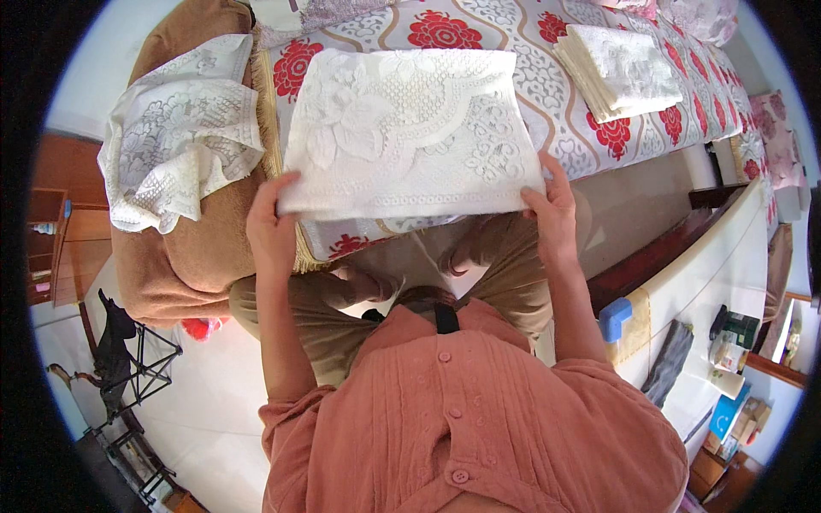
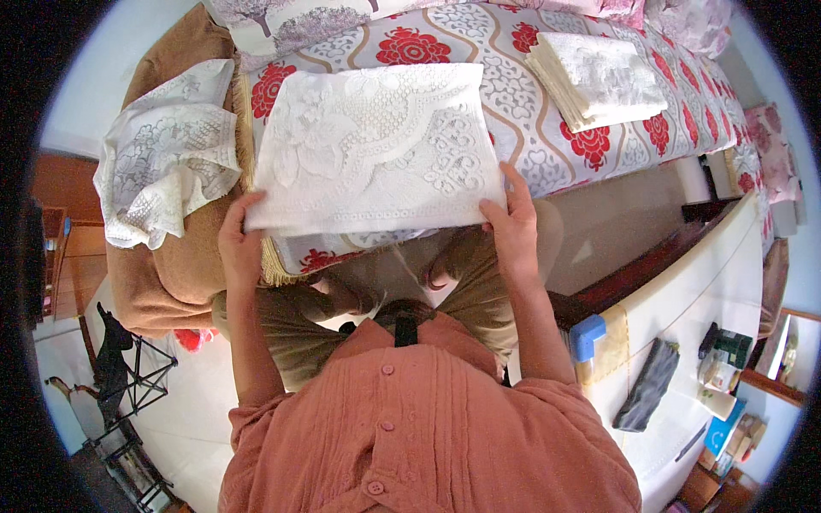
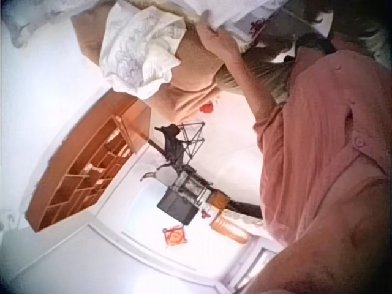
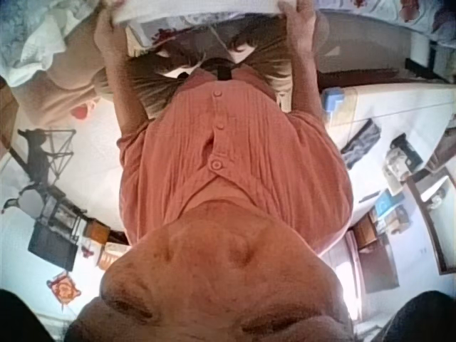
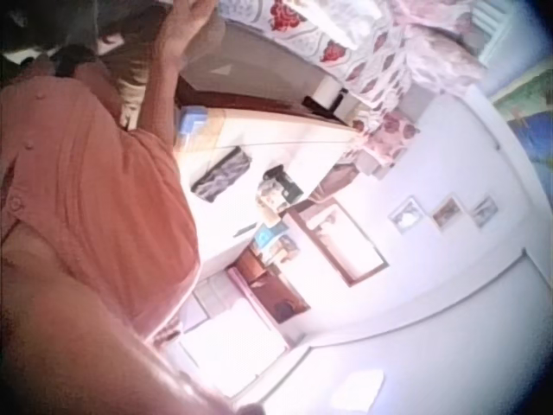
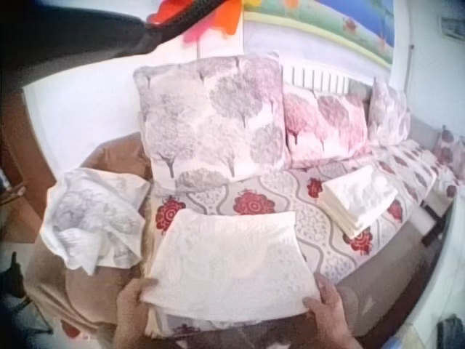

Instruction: The person sits on a bed and folds several white lace towels one by one. They smooth each towel, fold it into a compact rectangle, and place it on a growing stack on the bed.

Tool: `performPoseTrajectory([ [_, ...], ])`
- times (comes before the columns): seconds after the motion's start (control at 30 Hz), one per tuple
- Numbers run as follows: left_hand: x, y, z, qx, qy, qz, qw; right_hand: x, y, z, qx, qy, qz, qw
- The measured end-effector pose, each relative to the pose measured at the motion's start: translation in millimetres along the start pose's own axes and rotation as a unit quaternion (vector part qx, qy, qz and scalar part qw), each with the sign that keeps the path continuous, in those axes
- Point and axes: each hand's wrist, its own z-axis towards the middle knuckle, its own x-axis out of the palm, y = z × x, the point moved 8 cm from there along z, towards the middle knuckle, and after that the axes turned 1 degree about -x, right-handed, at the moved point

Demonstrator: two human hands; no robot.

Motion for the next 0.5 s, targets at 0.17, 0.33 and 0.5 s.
performPoseTrajectory([
  [0.17,-1.3,12.8,-29.1,-0.057,0.125,0.042,0.99,-1.2,22.3,2.0,-0.168,-0.016,-0.339,0.926],
  [0.33,31.2,-71.0,30.4,0.111,0.099,0.101,0.984,65.2,86.2,21.5,-0.341,0.005,-0.306,0.889],
  [0.5,98.9,-87.8,119.3,0.172,0.13,0.197,0.956,147.8,131.6,49.7,-0.426,0.118,-0.324,0.837],
])
